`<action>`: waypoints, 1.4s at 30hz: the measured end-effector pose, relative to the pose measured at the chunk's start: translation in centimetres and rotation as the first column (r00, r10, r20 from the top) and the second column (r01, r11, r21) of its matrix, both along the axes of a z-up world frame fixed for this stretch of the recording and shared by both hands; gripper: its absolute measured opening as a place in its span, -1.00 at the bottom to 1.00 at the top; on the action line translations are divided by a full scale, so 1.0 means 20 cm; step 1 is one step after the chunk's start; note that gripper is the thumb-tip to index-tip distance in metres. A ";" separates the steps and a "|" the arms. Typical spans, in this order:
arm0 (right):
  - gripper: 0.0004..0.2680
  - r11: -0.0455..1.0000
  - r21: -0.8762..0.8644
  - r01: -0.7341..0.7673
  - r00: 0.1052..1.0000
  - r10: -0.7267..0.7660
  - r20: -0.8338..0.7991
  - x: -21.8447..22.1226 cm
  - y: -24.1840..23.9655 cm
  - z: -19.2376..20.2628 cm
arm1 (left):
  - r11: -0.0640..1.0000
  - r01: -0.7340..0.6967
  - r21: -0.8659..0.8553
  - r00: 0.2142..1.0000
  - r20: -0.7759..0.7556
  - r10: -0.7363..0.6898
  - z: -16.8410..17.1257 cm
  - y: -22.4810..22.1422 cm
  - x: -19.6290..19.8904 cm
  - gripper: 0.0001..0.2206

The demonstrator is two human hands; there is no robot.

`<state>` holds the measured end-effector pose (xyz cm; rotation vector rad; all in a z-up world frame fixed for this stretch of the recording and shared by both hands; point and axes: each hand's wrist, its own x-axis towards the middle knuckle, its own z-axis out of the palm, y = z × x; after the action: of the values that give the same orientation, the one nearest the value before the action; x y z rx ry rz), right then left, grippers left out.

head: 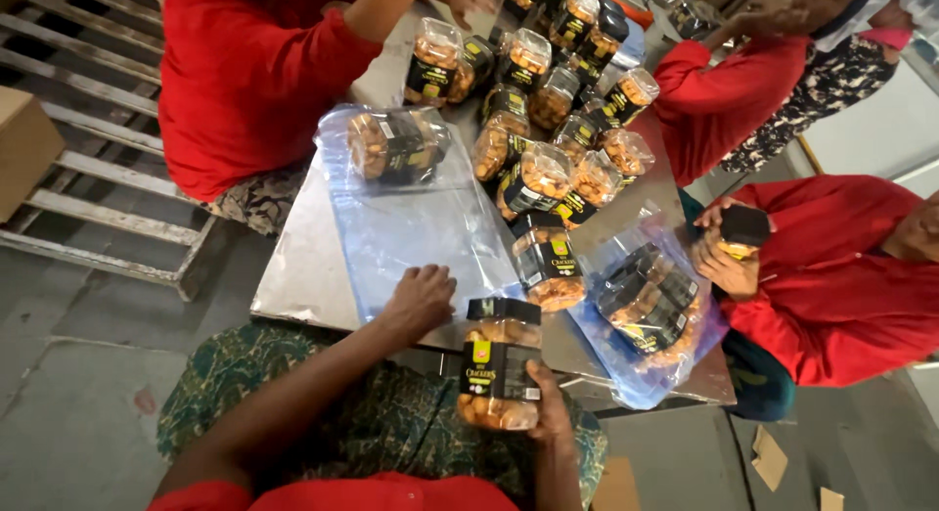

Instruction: The person packs several plastic jars of snacks into large clear plastic bags by hand on a metal table.

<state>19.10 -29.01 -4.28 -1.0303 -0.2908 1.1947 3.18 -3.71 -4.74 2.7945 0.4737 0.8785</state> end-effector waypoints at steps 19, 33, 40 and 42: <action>-0.40 0.989 -0.107 -0.103 0.966 0.125 0.225 -0.06 0.03 0.10 | 0.979 -0.190 0.074 0.966 0.193 0.173 0.42 -0.11 -0.14 -0.86; -0.35 0.981 -0.156 0.113 0.834 -0.009 0.551 0.00 0.36 0.28 | 0.974 -0.185 0.132 0.982 0.063 0.178 0.40 -0.17 -0.24 -0.43; -0.39 0.961 -0.192 -0.200 0.902 0.257 0.346 0.08 0.42 0.22 | 0.999 -0.025 -0.036 0.998 -0.064 0.023 0.44 -0.21 -0.25 -0.16; -0.37 0.971 -0.223 -0.090 0.934 0.160 0.319 0.09 0.50 0.20 | 0.994 0.016 -0.109 1.000 -0.006 -0.017 0.44 -0.21 -0.26 -0.13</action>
<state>20.98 -19.10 -0.23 -1.4182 -0.5153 1.1780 -2.09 -7.88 3.98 2.6993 0.4838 0.8137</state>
